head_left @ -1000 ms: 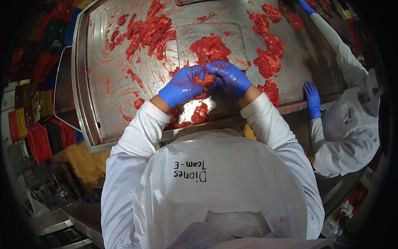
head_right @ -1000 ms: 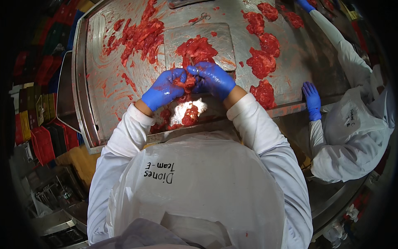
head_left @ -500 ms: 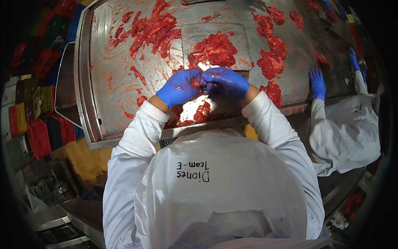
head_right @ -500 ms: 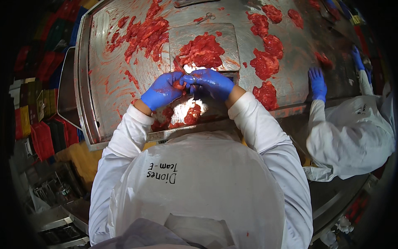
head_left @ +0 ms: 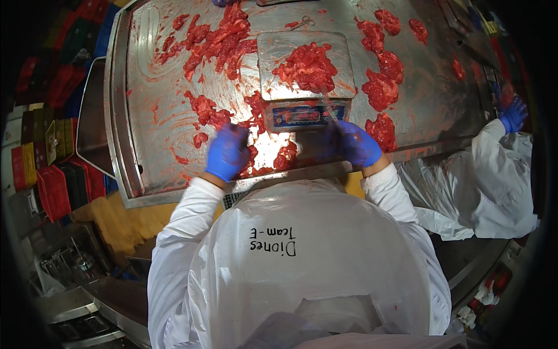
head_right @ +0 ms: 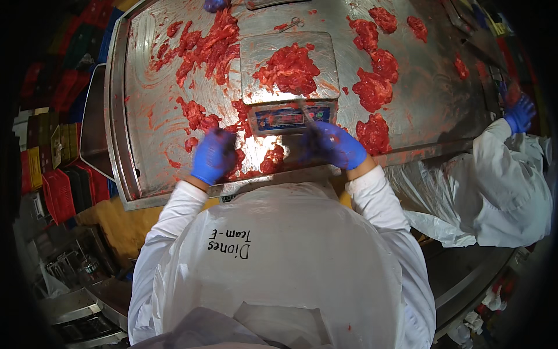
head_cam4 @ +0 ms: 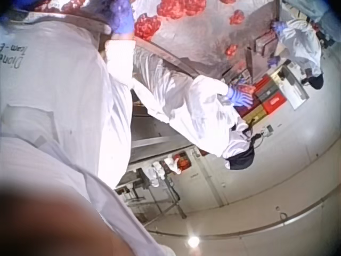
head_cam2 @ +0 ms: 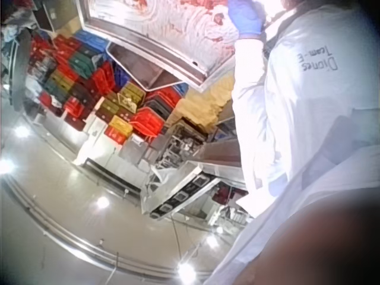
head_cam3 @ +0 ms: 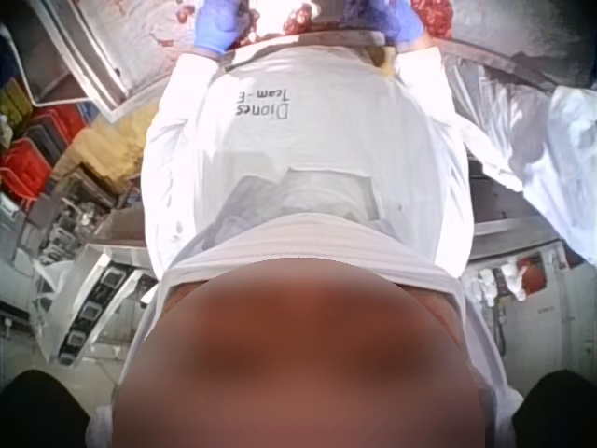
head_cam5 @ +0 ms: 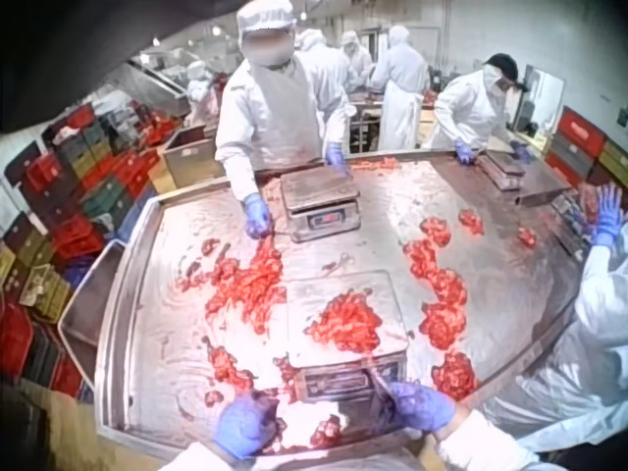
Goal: The person portions raw meat into smaller pieces using a knife and places them on a digital scale. They repeatedly cut, weigh, and arrange the meat portions on a stainless steel table.
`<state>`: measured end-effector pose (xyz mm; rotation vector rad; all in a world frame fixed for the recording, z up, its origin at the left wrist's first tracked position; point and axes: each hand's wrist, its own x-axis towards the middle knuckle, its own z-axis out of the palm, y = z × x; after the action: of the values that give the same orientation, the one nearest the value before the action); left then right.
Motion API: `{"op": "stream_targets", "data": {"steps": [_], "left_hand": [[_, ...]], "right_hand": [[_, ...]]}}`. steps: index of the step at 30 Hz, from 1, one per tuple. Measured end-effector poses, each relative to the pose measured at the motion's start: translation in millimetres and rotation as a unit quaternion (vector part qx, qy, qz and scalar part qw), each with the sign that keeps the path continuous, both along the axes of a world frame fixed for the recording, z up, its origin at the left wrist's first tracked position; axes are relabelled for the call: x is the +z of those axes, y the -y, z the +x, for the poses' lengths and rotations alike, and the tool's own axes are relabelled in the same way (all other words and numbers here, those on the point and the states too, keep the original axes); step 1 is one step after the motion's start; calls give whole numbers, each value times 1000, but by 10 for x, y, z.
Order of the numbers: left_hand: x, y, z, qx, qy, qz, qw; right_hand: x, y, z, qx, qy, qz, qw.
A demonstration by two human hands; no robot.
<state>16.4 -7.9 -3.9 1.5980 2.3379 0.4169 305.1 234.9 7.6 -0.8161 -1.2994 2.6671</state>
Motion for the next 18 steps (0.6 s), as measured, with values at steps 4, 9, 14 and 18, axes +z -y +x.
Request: {"op": "stream_targets", "data": {"steps": [4,9,14,18], "left_hand": [[-337,52,309,-112,109,-31,987],[526,-380,-242,30,443,-32,896],[897,-687,-577,28,683,131,718],[1080,-1168,-284,101,621,154,762]], "right_hand": [[-208,-202,283,-129,-168,-136,968],[-77,-327,585,-159,-144,-54,975],[-172,-142,602,-155,-127,-66,977],[-346,-35,582,-118,-113,-77,984]]}}
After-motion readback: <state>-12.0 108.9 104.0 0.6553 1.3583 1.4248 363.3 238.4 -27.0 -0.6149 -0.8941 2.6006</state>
